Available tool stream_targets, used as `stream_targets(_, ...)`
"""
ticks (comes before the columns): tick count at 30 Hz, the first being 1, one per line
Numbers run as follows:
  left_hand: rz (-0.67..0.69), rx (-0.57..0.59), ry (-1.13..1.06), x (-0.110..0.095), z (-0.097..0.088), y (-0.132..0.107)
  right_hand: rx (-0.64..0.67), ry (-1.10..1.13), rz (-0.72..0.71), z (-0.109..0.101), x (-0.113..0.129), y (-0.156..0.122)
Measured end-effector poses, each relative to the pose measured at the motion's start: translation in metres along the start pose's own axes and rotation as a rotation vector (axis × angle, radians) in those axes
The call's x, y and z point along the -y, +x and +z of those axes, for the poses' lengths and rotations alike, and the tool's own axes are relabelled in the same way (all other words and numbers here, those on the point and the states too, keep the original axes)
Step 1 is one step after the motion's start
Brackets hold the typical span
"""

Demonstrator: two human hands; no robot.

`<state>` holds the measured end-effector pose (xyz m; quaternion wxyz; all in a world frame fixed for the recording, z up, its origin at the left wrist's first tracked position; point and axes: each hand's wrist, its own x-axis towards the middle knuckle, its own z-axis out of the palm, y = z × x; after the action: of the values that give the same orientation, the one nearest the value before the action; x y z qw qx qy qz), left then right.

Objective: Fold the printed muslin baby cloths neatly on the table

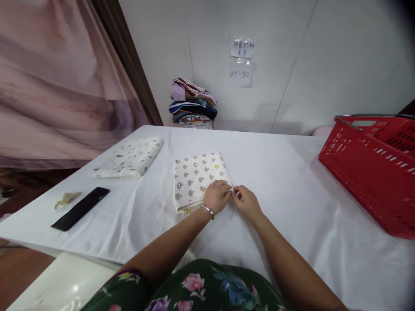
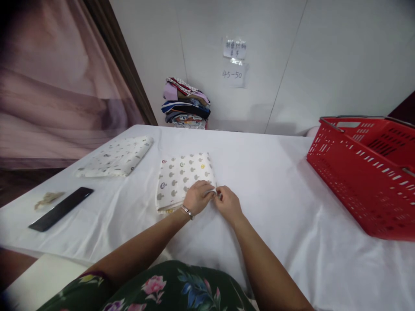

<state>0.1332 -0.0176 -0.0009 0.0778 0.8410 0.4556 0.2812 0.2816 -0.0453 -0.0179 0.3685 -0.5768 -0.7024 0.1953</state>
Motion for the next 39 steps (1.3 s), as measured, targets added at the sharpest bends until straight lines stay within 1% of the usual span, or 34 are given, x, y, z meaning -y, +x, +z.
stream_targets(5,0.093,0.096,0.078,-0.002,-0.007,0.005,-0.031,-0.037,0.031,0.001,0.001,-0.001)
stream_targets(11,0.224,0.283,0.212,0.0,-0.019,0.018,-0.016,-0.025,0.111,0.005,0.003,-0.002)
stream_targets(14,0.263,0.311,0.189,0.006,-0.02,0.024,-0.009,-0.018,0.121,0.007,0.003,-0.002)
stream_targets(18,0.23,0.275,0.134,0.013,-0.019,0.024,-0.004,0.032,0.099,0.007,0.001,-0.001)
stream_targets(23,0.197,0.247,0.094,0.014,-0.018,0.022,-0.012,0.106,0.052,0.005,0.001,-0.002)
stream_targets(25,0.196,0.255,0.086,0.014,-0.019,0.023,-0.016,0.083,0.05,0.005,0.002,-0.002)
stream_targets(28,0.19,0.268,0.089,0.014,-0.019,0.024,-0.028,-0.011,0.053,0.006,0.004,-0.003)
stream_targets(30,0.192,0.256,0.099,0.014,-0.018,0.024,-0.032,-0.068,0.042,0.007,0.005,-0.003)
stream_targets(35,0.275,0.137,0.115,0.012,-0.013,0.011,-0.007,-0.087,0.044,0.007,0.005,-0.002)
stream_targets(37,0.266,0.085,0.118,0.012,-0.011,0.003,-0.009,-0.09,0.036,0.007,0.005,-0.002)
stream_targets(39,0.221,0.041,0.133,0.011,-0.008,-0.005,-0.019,-0.105,0.013,0.007,0.004,-0.003)
